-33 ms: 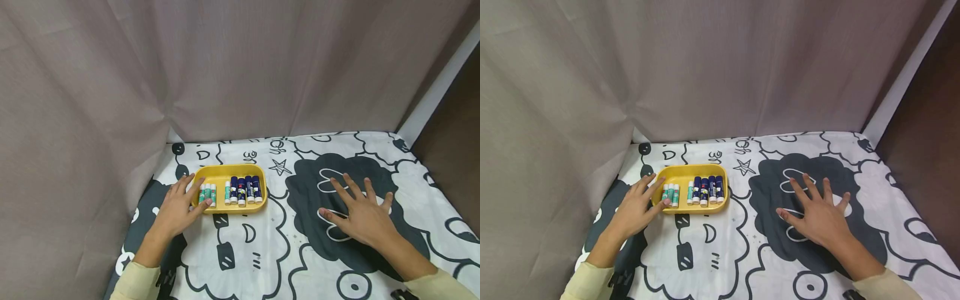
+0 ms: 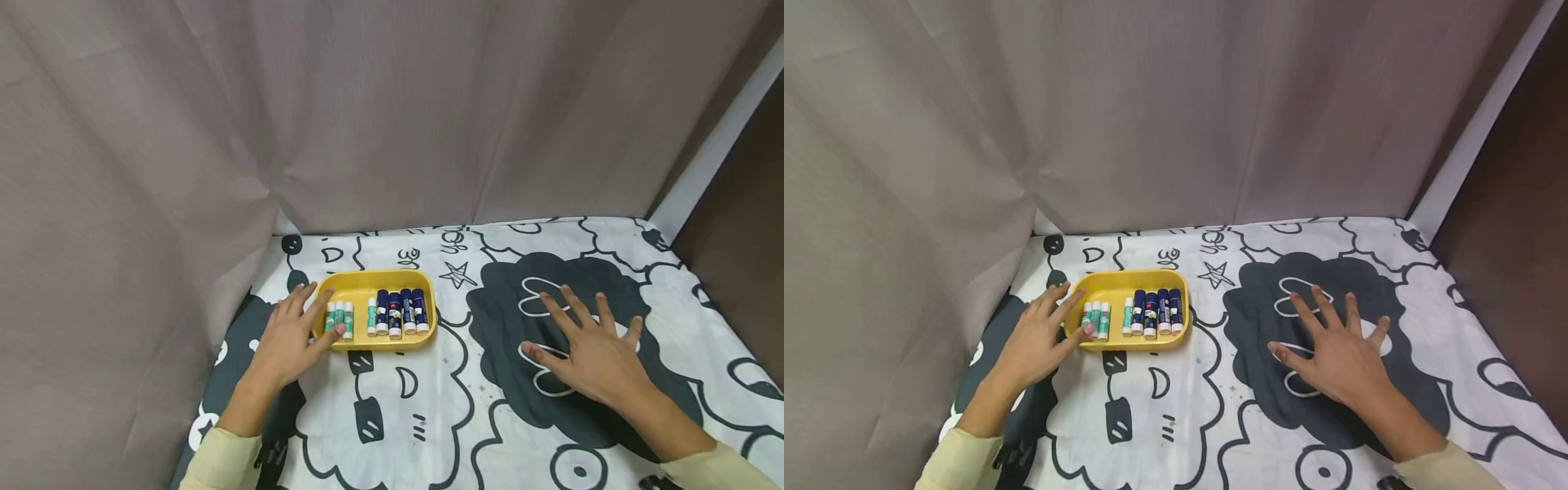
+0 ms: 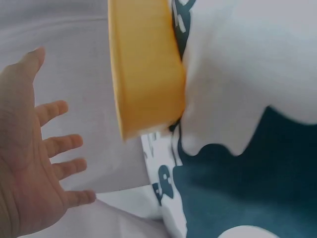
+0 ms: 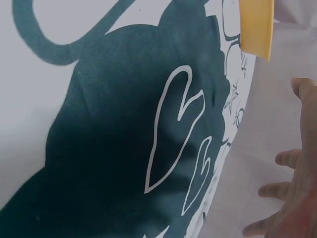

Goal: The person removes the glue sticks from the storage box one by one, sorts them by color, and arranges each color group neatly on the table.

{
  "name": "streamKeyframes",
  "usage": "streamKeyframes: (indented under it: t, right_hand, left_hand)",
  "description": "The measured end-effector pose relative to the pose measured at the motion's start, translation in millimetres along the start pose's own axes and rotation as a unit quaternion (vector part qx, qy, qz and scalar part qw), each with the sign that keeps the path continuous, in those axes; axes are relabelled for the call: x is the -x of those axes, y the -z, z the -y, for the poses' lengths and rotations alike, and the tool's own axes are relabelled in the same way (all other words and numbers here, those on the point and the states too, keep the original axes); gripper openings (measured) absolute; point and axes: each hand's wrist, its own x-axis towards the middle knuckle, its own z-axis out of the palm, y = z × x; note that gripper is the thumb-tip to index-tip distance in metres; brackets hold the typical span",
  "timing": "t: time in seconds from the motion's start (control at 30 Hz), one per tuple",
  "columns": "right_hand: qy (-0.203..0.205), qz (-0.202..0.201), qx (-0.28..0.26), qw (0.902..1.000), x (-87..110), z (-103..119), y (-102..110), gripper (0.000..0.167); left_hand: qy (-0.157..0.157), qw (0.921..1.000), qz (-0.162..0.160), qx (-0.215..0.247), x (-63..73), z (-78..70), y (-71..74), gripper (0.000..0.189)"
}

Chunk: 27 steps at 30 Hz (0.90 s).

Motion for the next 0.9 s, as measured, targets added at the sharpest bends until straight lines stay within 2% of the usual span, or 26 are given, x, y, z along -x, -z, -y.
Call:
streamKeyframes:
  t: [0.23,0.6,0.9]
  right_hand:
    - [0.001,-0.007,-0.005,1.0000,-4.7,4.5,5.2,0.115]
    - [0.004,-0.027,0.001,0.9996,-7.9,-2.8,14.1,0.115]
    - [0.003,-0.013,0.005,0.9999,-21.2,1.8,18.0,0.116]
  left_hand:
    - [0.007,0.9996,-0.026,0.000,-6.0,3.5,9.5,0.086]
    - [0.010,0.9993,-0.033,0.010,-1.7,0.9,3.0,0.088]
    - [0.028,0.9990,-0.036,0.007,-4.5,9.0,5.1,0.091]
